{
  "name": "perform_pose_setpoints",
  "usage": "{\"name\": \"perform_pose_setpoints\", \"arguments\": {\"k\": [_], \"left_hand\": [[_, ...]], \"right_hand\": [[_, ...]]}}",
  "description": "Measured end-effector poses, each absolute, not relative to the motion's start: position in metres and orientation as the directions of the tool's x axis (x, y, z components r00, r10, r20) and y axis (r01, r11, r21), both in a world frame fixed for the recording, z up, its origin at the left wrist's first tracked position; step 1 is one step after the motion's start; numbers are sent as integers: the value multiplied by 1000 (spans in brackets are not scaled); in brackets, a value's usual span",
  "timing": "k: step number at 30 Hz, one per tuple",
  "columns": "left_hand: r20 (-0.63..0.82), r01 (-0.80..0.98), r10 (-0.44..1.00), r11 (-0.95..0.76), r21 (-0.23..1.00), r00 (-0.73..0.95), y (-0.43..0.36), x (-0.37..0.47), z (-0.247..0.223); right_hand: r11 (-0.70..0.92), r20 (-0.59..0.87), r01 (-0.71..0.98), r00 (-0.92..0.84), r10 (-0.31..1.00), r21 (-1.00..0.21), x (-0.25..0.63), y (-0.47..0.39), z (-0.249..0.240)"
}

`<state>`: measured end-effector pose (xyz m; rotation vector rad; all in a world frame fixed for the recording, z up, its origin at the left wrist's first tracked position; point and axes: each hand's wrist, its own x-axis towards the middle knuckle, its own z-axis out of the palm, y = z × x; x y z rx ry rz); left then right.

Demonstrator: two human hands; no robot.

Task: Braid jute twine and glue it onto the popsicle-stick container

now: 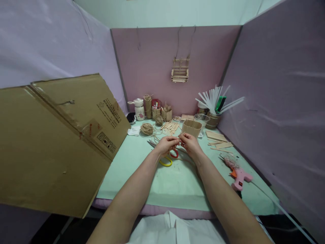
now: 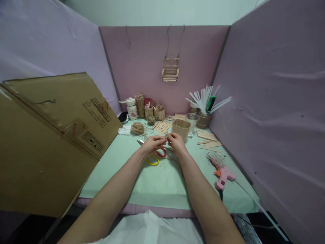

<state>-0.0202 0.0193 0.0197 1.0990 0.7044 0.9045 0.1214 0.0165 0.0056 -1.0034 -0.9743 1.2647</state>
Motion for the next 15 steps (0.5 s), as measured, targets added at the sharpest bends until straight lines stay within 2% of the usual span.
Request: {"name": "perform_pose_setpoints", "arguments": {"k": [7, 12, 15], "left_hand": [[36, -243, 842, 113, 963, 538, 15, -18, 19], [92, -250, 832, 57, 967, 548, 12, -16, 21], [101, -249, 858, 32, 968, 504, 13, -14, 21]], "right_hand": [[70, 27, -176, 233, 972, -982, 128, 26, -6], [70, 50, -83, 223, 973, -994, 130, 28, -9], [40, 67, 138, 199, 978, -990, 133, 28, -8]]}}
